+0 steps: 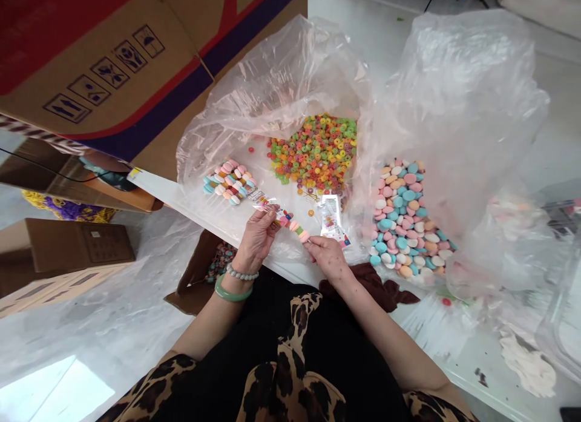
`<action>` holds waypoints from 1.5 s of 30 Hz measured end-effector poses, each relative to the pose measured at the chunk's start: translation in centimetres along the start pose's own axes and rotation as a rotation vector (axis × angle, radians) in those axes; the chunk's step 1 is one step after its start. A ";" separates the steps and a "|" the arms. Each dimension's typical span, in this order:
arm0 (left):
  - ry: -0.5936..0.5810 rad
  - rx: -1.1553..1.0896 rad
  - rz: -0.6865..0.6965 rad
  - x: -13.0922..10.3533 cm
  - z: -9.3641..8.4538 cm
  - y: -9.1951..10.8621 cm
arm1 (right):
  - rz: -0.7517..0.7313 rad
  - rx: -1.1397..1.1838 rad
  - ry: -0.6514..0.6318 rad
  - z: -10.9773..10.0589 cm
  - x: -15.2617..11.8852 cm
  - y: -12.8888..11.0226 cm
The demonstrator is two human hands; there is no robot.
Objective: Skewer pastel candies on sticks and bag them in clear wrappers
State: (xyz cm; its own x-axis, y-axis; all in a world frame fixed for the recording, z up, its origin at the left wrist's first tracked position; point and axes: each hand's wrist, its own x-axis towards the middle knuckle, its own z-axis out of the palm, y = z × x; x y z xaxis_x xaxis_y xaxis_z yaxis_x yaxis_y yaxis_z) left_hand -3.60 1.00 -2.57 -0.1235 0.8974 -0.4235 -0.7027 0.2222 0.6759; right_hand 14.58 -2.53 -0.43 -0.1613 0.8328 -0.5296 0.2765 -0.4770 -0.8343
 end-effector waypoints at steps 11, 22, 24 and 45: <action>-0.091 0.130 0.063 -1.5 1.9 -0.6 | -0.215 -0.520 0.107 1.7 0.4 -0.8; 0.008 0.395 0.083 -1.0 1.4 -0.7 | -0.368 -0.746 0.124 2.2 0.3 -1.0; -0.005 0.322 0.028 -0.9 1.4 -0.5 | -0.222 -0.373 -0.015 2.5 0.4 -1.2; -0.001 0.285 0.061 -0.7 -0.1 0.5 | 0.189 0.283 -0.205 1.8 2.3 -1.5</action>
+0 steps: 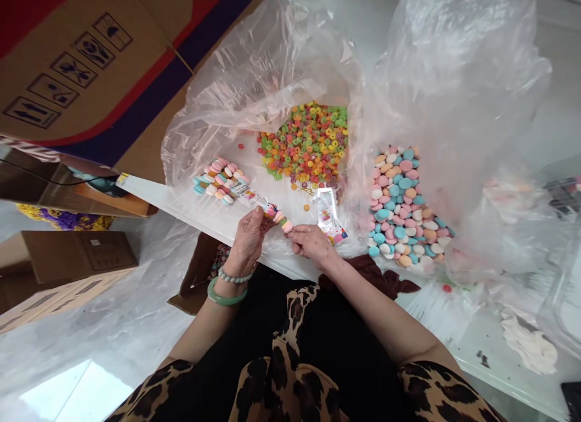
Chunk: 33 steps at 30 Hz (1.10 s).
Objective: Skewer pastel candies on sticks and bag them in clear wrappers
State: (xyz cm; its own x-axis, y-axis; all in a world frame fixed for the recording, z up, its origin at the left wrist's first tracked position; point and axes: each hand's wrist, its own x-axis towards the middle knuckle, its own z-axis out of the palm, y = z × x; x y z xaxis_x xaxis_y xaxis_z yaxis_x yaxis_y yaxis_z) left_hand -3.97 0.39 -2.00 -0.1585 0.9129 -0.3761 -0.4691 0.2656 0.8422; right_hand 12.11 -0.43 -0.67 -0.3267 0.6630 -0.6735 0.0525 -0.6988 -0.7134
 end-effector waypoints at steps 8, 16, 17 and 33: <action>0.030 -0.134 -0.054 -0.3 0.8 0.1 | -0.521 -1.214 0.370 0.9 -1.1 0.5; 0.037 -0.173 -0.065 -0.1 0.5 0.1 | -0.559 -1.576 0.445 0.5 -1.1 0.7; 0.020 -0.170 -0.057 -0.2 0.6 0.1 | -0.564 -1.586 0.441 0.5 -1.1 0.7; -0.204 -0.169 -0.163 -0.3 0.3 0.6 | 0.205 0.269 -0.505 -0.5 -0.4 -0.7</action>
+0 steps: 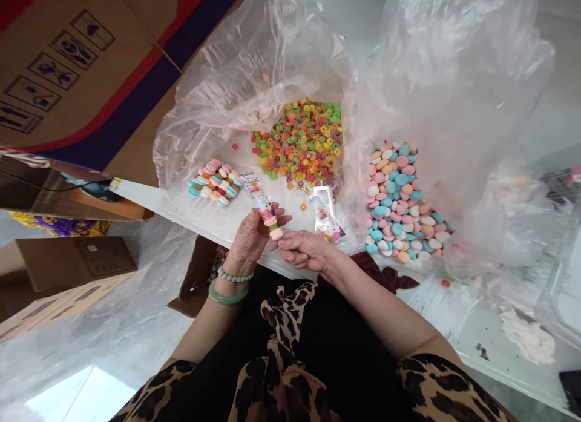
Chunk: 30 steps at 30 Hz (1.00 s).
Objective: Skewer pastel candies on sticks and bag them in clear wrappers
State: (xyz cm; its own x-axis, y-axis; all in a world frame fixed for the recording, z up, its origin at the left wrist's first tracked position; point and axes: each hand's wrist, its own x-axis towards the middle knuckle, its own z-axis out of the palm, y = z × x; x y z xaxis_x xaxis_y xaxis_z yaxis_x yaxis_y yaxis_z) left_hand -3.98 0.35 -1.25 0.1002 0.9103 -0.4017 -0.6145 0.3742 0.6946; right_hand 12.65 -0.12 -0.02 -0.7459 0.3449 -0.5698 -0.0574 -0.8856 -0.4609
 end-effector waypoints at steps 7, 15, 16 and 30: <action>-0.025 0.005 -0.074 -0.3 -0.1 0.1 | 0.072 0.274 -0.196 -1.0 0.6 0.6; 0.057 -0.001 0.012 0.3 0.2 -0.6 | -0.164 0.053 0.202 0.2 0.7 0.9; 0.086 0.002 0.065 0.4 0.1 -0.5 | -0.208 -0.036 0.308 0.3 0.8 1.0; 0.294 0.102 0.109 1.0 -0.4 1.0 | -0.372 -1.581 0.879 0.5 0.0 0.0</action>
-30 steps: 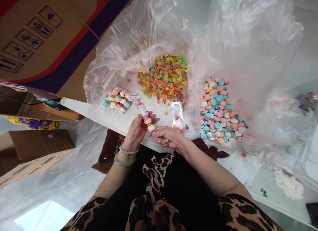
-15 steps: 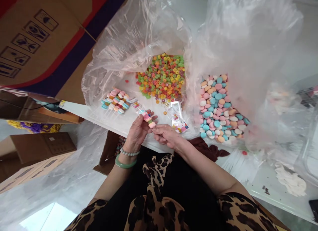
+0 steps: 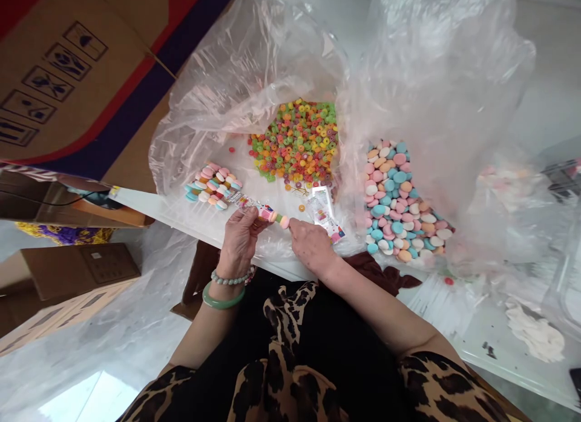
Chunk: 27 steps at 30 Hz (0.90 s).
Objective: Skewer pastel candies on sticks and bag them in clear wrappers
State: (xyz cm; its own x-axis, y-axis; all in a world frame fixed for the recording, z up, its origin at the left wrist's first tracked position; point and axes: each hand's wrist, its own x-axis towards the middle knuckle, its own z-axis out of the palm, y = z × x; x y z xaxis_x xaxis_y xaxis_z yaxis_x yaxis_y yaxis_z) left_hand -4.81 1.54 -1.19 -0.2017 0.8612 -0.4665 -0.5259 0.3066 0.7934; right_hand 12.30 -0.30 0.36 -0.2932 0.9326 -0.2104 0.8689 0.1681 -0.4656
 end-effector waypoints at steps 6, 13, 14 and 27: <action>-0.062 0.013 0.048 -0.8 0.9 -0.5 | -0.015 0.005 -0.007 0.1 -0.2 -0.6; -0.216 -0.073 -0.114 -0.1 0.1 -0.2 | 0.353 1.398 -0.676 -0.4 1.1 0.9; -0.219 -0.071 -0.113 -0.1 0.1 -0.3 | 0.393 1.548 -0.786 -0.4 1.2 1.3; -0.153 -0.089 -0.127 -0.1 0.6 -0.9 | 0.471 1.571 -0.553 0.2 1.2 0.2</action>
State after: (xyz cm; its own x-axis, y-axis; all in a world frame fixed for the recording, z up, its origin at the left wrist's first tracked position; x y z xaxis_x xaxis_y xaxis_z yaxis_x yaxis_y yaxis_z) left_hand -3.80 1.46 -1.63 -0.0050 0.8713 -0.4907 -0.6111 0.3857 0.6912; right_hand 12.05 0.79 -0.12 -0.5320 0.5388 -0.6532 -0.1759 -0.8249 -0.5372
